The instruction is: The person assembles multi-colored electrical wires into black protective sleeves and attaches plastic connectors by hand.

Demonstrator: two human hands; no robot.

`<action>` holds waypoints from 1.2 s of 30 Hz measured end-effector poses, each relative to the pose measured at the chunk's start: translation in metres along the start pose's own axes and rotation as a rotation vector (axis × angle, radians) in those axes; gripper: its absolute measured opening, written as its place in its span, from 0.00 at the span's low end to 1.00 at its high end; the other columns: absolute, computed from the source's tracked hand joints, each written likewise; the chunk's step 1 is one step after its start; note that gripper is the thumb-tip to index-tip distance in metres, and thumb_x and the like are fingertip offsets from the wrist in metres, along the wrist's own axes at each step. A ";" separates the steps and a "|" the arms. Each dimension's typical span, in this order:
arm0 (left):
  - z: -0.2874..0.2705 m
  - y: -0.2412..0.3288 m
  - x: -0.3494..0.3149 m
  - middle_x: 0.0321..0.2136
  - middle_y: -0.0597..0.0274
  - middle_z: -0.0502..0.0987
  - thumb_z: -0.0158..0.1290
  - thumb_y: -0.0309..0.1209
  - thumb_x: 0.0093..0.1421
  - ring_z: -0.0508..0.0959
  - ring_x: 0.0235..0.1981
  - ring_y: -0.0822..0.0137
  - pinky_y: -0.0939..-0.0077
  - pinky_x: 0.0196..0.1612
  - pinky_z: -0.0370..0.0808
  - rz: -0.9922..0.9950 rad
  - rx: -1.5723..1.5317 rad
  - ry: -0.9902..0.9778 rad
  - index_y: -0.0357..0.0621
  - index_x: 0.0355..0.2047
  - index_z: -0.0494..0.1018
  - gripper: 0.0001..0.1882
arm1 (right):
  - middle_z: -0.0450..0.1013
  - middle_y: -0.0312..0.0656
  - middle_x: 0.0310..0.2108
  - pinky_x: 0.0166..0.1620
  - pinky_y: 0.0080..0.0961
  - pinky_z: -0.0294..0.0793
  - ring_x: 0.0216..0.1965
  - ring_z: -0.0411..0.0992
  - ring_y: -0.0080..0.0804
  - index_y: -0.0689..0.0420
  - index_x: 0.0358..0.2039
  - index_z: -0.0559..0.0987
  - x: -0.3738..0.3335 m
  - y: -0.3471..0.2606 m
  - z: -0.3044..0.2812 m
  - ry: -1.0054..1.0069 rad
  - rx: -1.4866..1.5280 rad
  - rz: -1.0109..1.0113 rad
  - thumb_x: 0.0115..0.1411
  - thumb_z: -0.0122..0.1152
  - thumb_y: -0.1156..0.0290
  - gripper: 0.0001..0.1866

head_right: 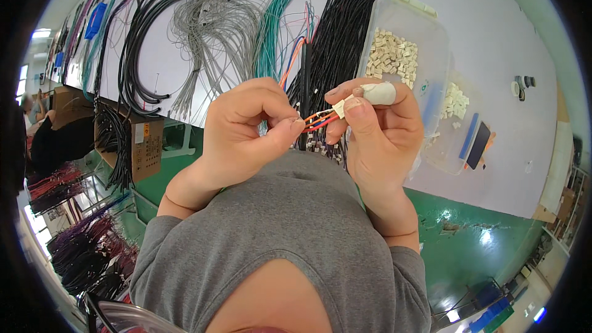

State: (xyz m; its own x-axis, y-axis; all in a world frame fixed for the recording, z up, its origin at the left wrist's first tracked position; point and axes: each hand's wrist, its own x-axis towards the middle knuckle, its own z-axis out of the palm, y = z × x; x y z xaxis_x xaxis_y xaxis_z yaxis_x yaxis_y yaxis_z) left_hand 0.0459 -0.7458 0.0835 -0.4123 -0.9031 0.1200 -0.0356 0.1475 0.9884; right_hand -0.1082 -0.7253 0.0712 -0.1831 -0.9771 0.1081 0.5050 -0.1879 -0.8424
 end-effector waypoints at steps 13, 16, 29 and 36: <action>0.008 0.004 0.002 0.18 0.63 0.66 0.50 0.17 0.43 0.63 0.17 0.76 0.85 0.19 0.59 0.114 0.100 -0.043 0.37 0.19 0.68 0.03 | 0.69 0.48 0.27 0.21 0.13 0.67 0.18 0.66 0.19 0.62 0.28 0.65 -0.009 0.002 0.002 -0.035 -0.134 -0.062 0.50 0.48 0.83 0.05; 0.012 0.001 0.005 0.18 0.63 0.67 0.49 0.19 0.44 0.65 0.16 0.75 0.84 0.16 0.61 0.158 0.114 -0.038 0.36 0.20 0.68 0.02 | 0.69 0.43 0.27 0.23 0.11 0.67 0.20 0.66 0.17 0.62 0.29 0.66 -0.011 0.008 -0.001 -0.029 -0.099 -0.033 0.50 0.49 0.84 0.06; 0.014 -0.030 0.012 0.24 0.64 0.67 0.41 0.21 0.54 0.62 0.23 0.78 0.88 0.29 0.59 -0.266 -0.150 -0.138 0.37 0.28 0.62 0.02 | 0.69 0.40 0.26 0.27 0.14 0.67 0.24 0.68 0.20 0.64 0.28 0.68 0.002 0.000 -0.033 -0.237 -0.597 -0.026 0.53 0.47 0.77 0.04; -0.026 -0.025 0.009 0.18 0.61 0.67 0.43 0.26 0.52 0.66 0.18 0.73 0.83 0.21 0.61 -0.159 -0.259 -0.152 0.34 0.38 0.64 0.13 | 0.68 0.36 0.15 0.22 0.14 0.64 0.16 0.64 0.17 0.64 0.23 0.73 -0.027 -0.054 -0.226 0.528 -0.932 0.277 0.48 0.52 0.73 0.07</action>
State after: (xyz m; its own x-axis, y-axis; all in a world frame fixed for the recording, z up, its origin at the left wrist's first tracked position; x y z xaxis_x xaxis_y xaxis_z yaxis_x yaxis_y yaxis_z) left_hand 0.0668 -0.7682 0.0620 -0.5518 -0.8333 -0.0338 0.1137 -0.1152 0.9868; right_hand -0.3216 -0.6659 -0.0054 -0.6106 -0.7669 -0.1974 -0.2082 0.3960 -0.8943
